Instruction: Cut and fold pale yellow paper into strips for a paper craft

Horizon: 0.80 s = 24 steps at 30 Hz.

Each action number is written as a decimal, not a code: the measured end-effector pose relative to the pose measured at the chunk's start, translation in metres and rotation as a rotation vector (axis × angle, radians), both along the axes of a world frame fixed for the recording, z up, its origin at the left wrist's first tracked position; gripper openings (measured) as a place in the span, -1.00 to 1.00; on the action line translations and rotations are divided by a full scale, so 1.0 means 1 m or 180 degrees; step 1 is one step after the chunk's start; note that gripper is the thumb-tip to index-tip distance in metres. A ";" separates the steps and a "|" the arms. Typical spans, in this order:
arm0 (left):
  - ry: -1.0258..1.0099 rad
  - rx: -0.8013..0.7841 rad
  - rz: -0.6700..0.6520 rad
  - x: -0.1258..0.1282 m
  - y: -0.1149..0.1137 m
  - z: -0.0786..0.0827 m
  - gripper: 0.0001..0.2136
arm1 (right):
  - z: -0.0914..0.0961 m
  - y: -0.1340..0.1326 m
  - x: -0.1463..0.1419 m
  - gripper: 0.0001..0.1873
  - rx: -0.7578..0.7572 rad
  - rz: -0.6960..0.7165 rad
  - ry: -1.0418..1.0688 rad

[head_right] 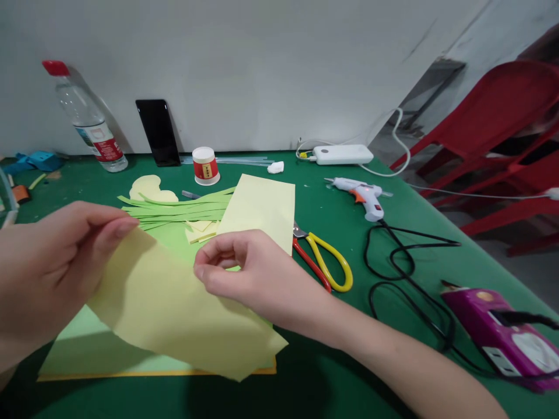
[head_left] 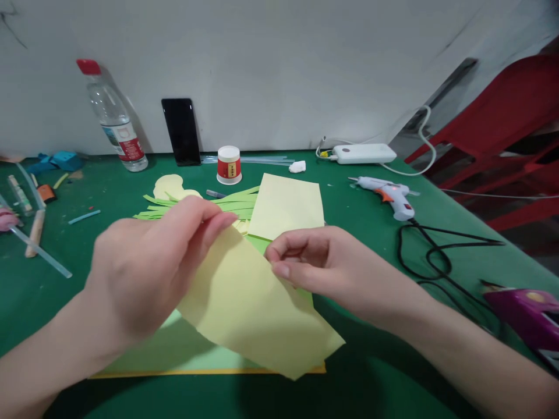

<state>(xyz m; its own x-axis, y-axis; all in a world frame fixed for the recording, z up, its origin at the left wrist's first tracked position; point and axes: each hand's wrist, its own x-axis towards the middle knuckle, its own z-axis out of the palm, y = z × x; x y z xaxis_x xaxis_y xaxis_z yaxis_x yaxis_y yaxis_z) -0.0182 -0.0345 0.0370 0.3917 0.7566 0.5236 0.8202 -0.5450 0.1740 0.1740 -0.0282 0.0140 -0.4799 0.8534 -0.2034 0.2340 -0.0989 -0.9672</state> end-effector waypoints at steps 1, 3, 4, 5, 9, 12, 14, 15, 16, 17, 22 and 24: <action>0.0184 0.0212 0.0153 -0.001 0.000 0.002 -0.78 | 0.000 0.001 0.002 -0.89 0.0035 0.0064 -0.0069; 0.0469 0.0537 0.0390 -0.004 0.001 0.005 -0.79 | 0.001 0.004 0.008 -0.89 0.0070 0.0221 -0.0212; 0.0507 0.0554 0.0429 -0.005 0.002 0.006 -0.81 | 0.002 0.005 0.011 -0.89 0.0060 0.0305 -0.0280; 0.0482 0.0536 0.0407 -0.005 0.002 0.006 -0.82 | 0.002 0.007 0.014 -0.89 0.0052 0.0394 -0.0329; 0.0165 0.0434 -0.0004 0.001 0.006 0.000 -0.83 | 0.005 0.010 0.018 -0.94 0.0124 0.0574 -0.0284; 0.0014 0.0381 -0.0304 0.009 0.008 -0.009 -0.81 | 0.005 0.008 0.012 -0.90 0.0220 0.0334 -0.0099; -0.0064 0.0241 -0.0456 0.013 0.008 -0.014 -0.79 | 0.004 0.006 0.008 -0.86 0.0305 0.0180 -0.0046; -0.0127 0.0130 -0.0532 0.014 0.008 -0.016 -0.79 | 0.004 0.004 0.006 -0.88 0.0385 0.0121 -0.0056; -0.0212 0.0009 -0.0621 0.014 0.008 -0.016 -0.80 | 0.004 0.002 0.005 -0.91 0.0497 0.0069 -0.0089; -0.0318 -0.0125 -0.0729 0.014 0.008 -0.016 -0.80 | 0.004 0.001 0.004 -0.94 0.0634 0.0015 -0.0141; -0.0831 -0.0945 -0.1282 0.013 0.005 -0.008 -0.92 | 0.010 -0.007 0.004 -0.90 0.1376 -0.0199 -0.0496; -0.0785 -0.1150 -0.1342 0.014 0.003 -0.008 -0.89 | 0.011 -0.011 0.003 -0.87 0.1708 -0.0312 -0.0673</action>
<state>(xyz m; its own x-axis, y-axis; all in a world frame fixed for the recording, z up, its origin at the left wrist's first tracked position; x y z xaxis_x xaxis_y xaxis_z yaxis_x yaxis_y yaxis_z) -0.0039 -0.0318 0.0294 0.5960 0.7094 0.3761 0.4584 -0.6852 0.5660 0.1775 -0.0389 0.0253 -0.3897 0.9018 0.1867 0.4419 0.3610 -0.8212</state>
